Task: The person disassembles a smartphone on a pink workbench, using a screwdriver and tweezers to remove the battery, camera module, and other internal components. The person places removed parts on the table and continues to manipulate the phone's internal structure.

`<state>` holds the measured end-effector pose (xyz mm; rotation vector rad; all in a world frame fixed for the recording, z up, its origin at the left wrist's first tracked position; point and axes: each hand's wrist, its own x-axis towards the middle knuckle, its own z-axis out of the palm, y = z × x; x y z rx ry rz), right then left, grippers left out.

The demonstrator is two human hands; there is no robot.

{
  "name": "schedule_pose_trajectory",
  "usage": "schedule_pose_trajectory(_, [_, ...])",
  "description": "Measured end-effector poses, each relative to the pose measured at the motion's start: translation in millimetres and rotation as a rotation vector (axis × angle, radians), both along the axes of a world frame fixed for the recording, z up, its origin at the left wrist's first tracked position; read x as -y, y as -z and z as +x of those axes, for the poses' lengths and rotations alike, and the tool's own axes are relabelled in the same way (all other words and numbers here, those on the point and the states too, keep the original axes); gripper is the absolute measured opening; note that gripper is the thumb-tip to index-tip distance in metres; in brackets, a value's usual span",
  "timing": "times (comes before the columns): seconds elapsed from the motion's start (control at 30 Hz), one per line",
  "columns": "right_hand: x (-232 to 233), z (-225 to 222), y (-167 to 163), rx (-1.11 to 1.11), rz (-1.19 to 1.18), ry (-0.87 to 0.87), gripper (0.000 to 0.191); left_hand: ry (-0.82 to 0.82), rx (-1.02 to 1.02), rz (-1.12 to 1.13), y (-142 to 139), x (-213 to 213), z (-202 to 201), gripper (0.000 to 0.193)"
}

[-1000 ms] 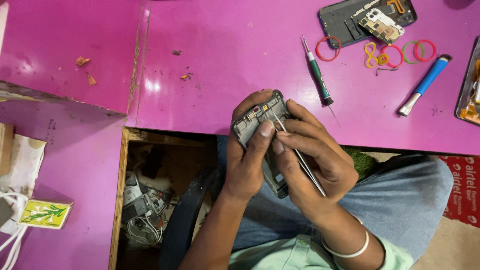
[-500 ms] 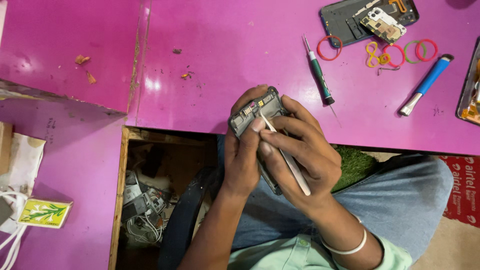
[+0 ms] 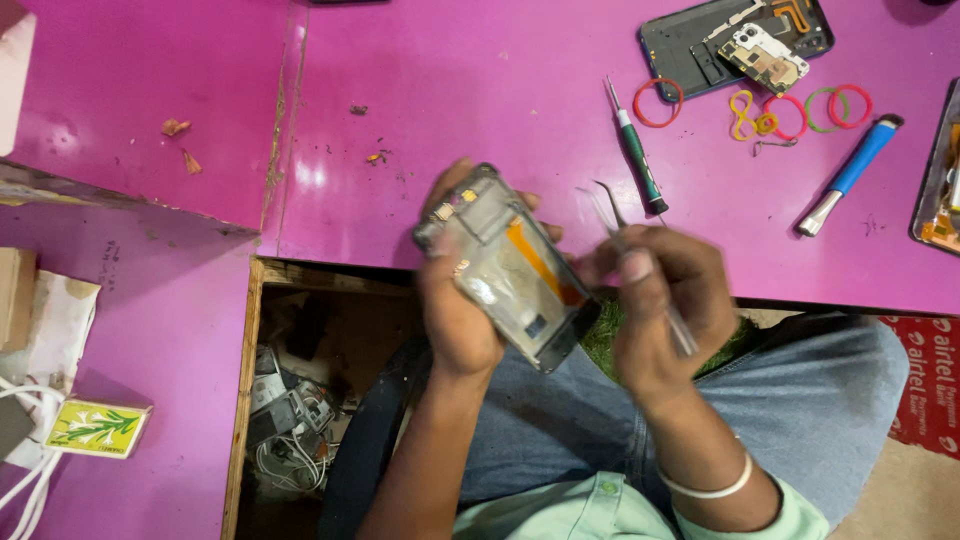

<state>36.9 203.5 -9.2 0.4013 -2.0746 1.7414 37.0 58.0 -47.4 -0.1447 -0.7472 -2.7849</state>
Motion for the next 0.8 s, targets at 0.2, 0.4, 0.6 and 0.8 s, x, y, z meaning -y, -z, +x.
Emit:
schedule_pose_trajectory(0.2, [-79,-38,-4,-0.176,0.153,0.244,0.032,-0.007,0.053,0.161,-1,7,2,0.072])
schedule_pose_trajectory(0.4, [-148,-101,-52,-0.079,0.788,0.375,0.027,0.023,0.054,0.222,0,5,4,0.071])
schedule_pose_trajectory(0.6, [-144,-115,-61,0.164,1.061,0.345,0.023,0.029,0.047,0.217,-3,4,4,0.07])
schedule_pose_trajectory(0.8, [-147,-125,-67,0.106,0.964,0.337,0.02,0.046,0.049,0.152,-1,6,3,0.073])
